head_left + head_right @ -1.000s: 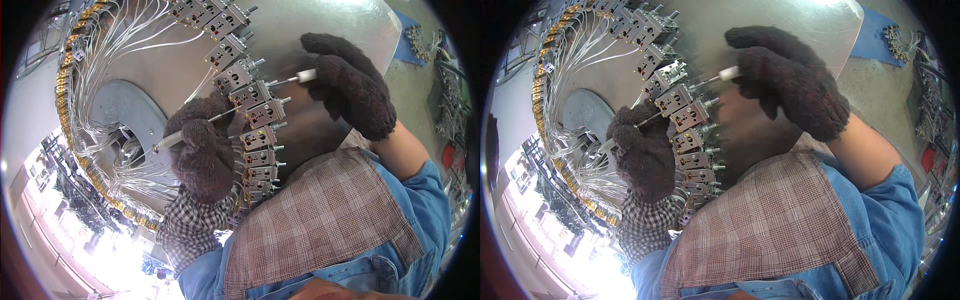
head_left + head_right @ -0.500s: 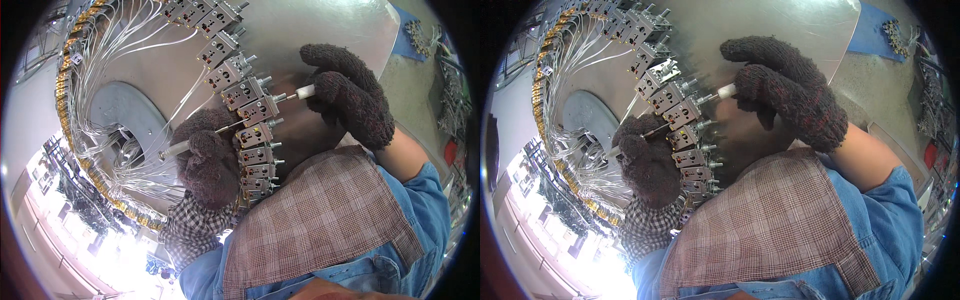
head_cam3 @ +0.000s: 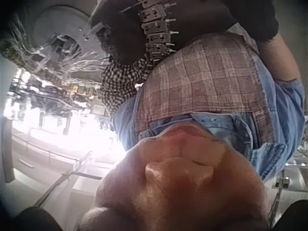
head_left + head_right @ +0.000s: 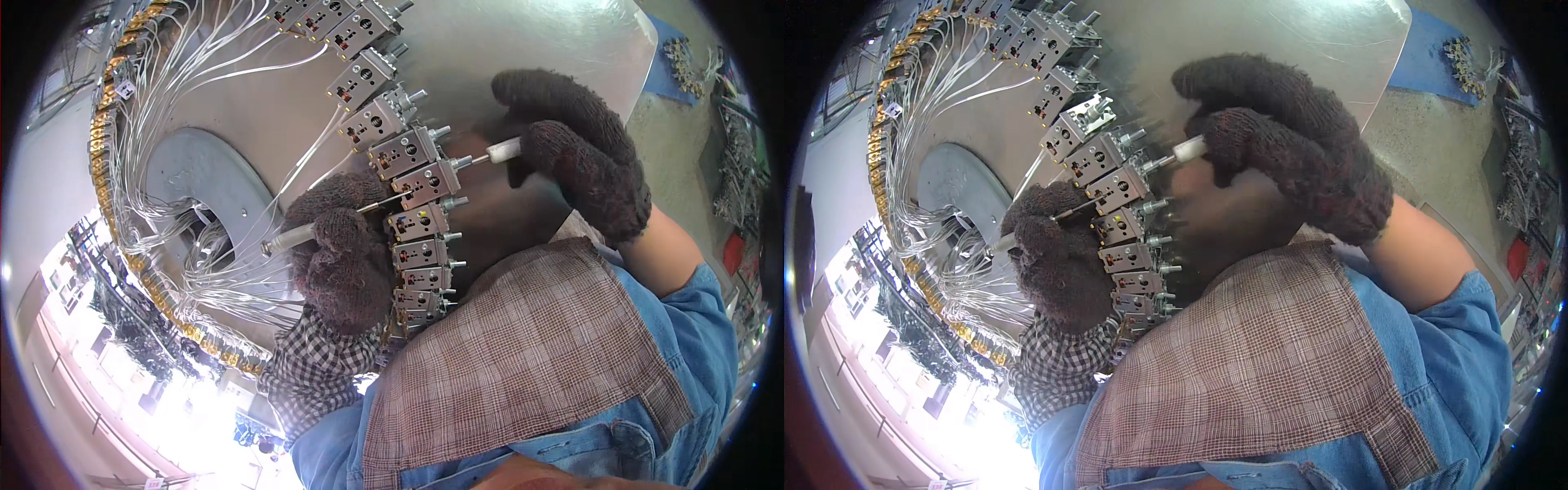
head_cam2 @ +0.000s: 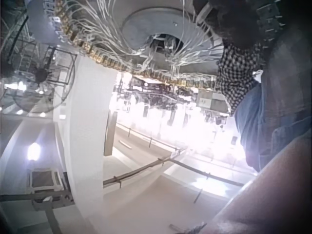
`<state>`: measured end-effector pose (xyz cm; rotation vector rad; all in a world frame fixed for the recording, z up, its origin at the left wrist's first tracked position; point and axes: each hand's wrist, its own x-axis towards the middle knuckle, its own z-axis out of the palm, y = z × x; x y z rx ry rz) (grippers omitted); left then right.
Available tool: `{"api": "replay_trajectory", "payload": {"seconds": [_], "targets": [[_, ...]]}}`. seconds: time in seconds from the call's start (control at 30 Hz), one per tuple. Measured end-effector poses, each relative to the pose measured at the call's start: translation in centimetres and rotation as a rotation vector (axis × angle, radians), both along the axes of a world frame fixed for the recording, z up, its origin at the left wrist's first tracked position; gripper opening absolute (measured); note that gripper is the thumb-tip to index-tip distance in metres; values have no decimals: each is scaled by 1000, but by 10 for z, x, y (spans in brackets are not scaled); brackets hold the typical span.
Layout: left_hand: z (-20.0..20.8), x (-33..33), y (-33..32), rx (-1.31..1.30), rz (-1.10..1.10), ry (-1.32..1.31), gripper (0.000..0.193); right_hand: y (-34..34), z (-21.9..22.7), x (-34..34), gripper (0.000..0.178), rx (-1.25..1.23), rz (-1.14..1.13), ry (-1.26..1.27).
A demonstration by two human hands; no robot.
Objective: Manual assembly and wiring of a large circular electronic component using a handheld tool.
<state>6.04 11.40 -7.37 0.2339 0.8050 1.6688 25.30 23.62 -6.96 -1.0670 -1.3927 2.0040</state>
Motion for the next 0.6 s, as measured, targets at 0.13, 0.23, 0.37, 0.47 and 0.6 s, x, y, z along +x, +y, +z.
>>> {"api": "replay_trajectory", "payload": {"seconds": [0.13,0.23,0.37,0.47,0.6], "targets": [[-6,-4,-1,42,-16,160,36,4,-18,9,36,769,213,-202],[4,-3,4,-39,-32,183,38,1,1,-1,43,-240,-80,91],[7,3,5,-51,16,205,39,7,-17,4,45,574,67,-7],[11,3,2,-99,6,162,37,6,-18,4,47,1117,167,-80],[10,0,8,-103,-101,158,35,4,-13,10,30,537,184,-191]]}}
